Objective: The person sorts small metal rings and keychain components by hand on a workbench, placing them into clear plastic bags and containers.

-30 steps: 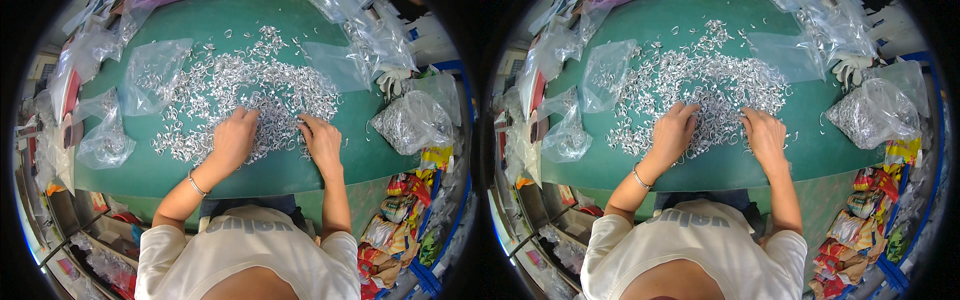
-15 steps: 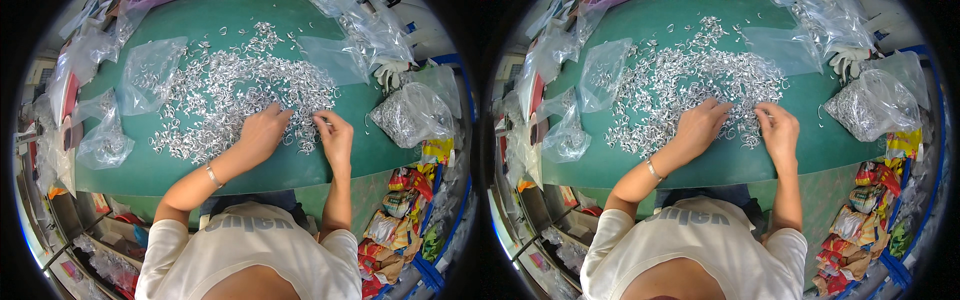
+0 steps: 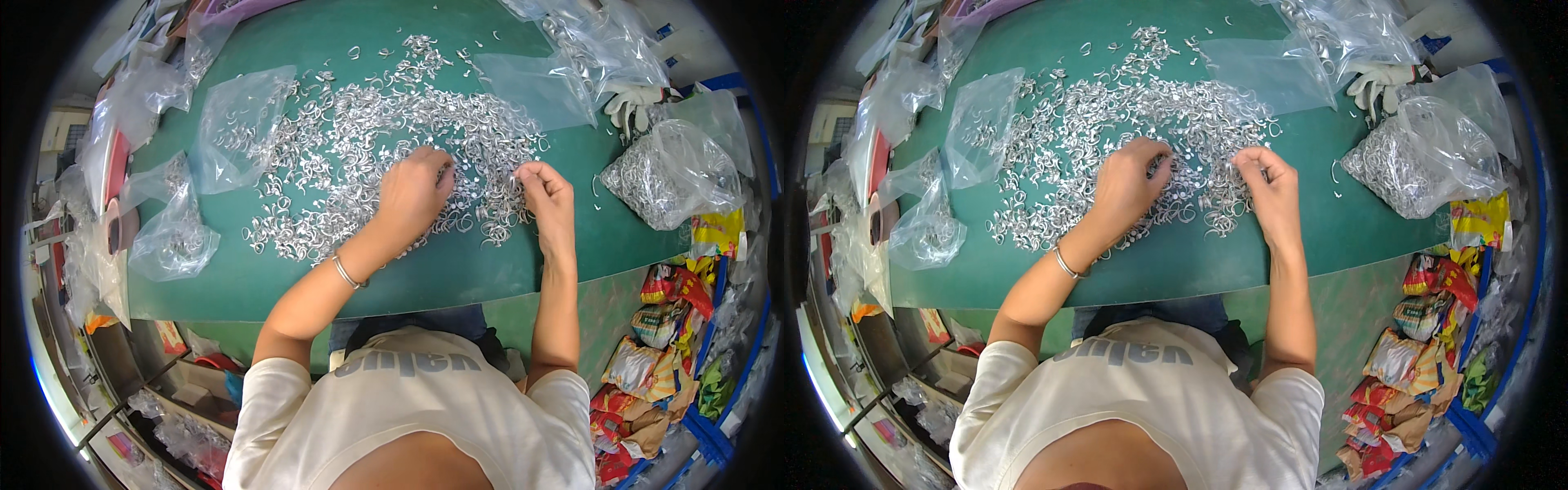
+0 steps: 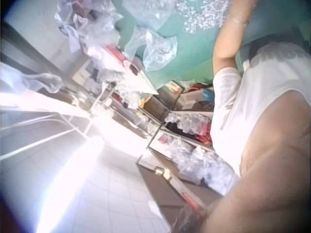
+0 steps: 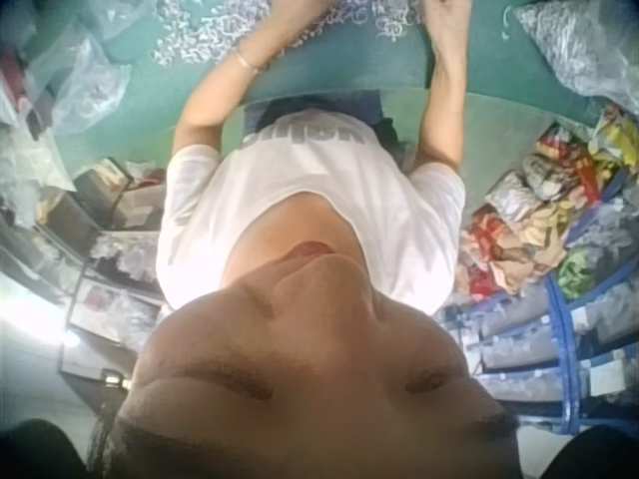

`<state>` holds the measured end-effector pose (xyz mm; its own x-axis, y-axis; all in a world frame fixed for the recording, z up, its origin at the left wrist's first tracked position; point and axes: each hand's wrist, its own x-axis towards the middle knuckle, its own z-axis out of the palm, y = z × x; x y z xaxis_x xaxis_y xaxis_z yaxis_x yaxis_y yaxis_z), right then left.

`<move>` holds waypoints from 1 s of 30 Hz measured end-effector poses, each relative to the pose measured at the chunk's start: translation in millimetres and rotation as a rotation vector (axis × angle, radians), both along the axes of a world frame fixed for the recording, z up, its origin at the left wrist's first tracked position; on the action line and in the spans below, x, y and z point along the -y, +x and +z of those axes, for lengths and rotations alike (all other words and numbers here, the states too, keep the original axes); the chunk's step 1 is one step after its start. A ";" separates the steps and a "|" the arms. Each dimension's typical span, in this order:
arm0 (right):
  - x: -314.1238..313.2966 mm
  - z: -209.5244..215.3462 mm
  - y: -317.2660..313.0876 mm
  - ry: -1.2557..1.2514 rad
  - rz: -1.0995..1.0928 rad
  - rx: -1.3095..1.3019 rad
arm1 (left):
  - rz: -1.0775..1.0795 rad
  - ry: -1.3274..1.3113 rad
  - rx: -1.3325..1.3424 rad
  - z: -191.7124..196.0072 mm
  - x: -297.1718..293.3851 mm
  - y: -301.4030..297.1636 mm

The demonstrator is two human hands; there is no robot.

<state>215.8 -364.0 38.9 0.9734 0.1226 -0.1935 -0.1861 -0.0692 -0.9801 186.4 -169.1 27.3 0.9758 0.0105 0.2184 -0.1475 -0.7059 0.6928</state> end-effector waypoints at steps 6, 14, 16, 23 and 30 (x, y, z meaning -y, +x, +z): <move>24.7 -12.2 3.4 0.114 -0.032 -0.172 | -0.088 -0.345 -0.280 3.4 -10.0 -1.5; 22.3 -1.0 -21.0 -0.490 0.043 0.185 | -0.032 -1.352 -0.763 17.7 -10.8 -10.2; 19.4 1.7 -25.5 -0.630 0.087 0.369 | 0.010 -1.351 -0.700 14.1 -4.3 -12.4; 37.5 -0.3 -37.0 -0.699 -0.024 0.229 | -0.233 0.084 0.053 -2.6 28.3 -7.7; 17.2 -17.3 -50.1 -0.841 -0.003 0.445 | -0.342 0.264 0.044 -8.2 31.4 6.9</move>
<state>165.7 -381.3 21.6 0.9792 0.1091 0.1710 0.1905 -0.7844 -0.5903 193.3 -200.5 19.0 0.9033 -0.3733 0.2113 -0.4285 -0.7638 0.4826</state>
